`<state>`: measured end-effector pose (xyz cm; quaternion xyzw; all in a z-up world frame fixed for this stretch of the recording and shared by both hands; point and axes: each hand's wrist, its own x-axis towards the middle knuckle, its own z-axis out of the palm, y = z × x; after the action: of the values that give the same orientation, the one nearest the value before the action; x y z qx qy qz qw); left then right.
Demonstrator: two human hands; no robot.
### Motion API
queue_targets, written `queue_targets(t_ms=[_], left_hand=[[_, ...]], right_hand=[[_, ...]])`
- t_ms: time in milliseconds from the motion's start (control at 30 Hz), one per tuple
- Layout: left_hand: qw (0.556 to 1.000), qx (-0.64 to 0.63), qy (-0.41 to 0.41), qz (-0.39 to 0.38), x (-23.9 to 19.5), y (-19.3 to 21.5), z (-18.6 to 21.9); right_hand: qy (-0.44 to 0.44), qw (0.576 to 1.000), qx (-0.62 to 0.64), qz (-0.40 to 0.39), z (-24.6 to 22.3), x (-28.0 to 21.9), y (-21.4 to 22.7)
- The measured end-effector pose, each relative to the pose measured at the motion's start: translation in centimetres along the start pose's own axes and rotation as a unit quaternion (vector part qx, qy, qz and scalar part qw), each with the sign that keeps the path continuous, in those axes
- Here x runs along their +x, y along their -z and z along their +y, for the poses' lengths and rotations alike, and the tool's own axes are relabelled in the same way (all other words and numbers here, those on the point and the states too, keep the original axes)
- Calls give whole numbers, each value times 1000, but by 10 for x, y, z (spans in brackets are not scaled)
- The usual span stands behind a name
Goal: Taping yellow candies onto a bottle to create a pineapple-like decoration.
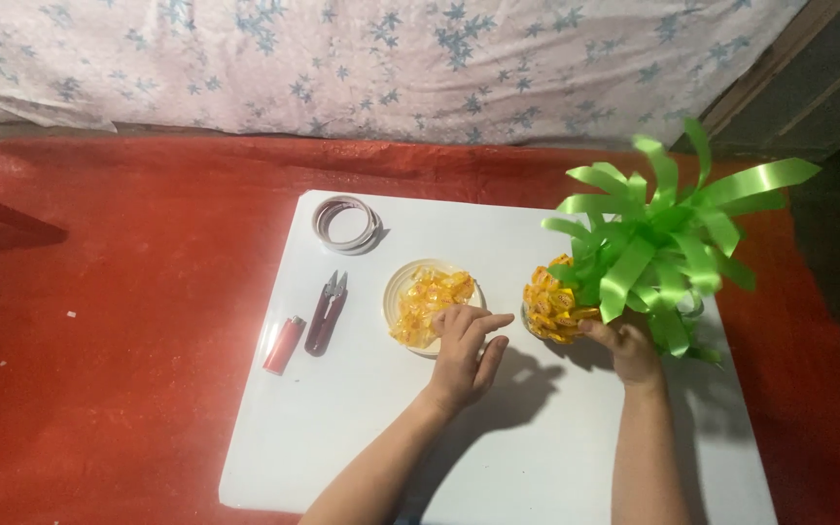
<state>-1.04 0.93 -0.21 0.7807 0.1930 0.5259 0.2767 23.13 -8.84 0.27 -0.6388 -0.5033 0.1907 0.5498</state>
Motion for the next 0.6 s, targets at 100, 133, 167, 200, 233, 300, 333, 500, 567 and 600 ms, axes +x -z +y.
queue_targets(t_ms=[100, 133, 167, 200, 233, 300, 333, 500, 567, 600], left_hand=[[1000, -8, -13, 16, -5, -4, 1], [1000, -7, -11, 18, -6, -2, 3], [999, -18, -16, 29, -4, -2, 4], [999, -29, -22, 40, -2, 0, 4], [998, -28, -21, 44, -1, 3, 6], [995, -80, 25, 51, -2, 10, 11], [995, -79, 27, 52, -1, 11, 9], [985, -116, 90, 91, -10, 6, -3], [966, -186, 154, 86, 0, 12, 0], [940, -253, 216, 80, 5, 15, 2]], right_hand=[[1, 997, -72, 4, -23, -2, -2], [2, 997, -72, 2, -49, -5, -12], [-101, 992, -71, 7, -75, -5, -22], [-203, 977, -71, 12, -102, -5, -32], [-201, 977, -72, 9, -93, -14, -25], [-403, 909, -14, 103, -72, -35, -10], [-403, 909, -15, 102, -49, -48, -11], [-197, 922, 95, 319, -13, -104, -46], [-222, 936, 109, 250, -36, -101, -74], [-246, 944, 126, 180, -47, -100, -88]])
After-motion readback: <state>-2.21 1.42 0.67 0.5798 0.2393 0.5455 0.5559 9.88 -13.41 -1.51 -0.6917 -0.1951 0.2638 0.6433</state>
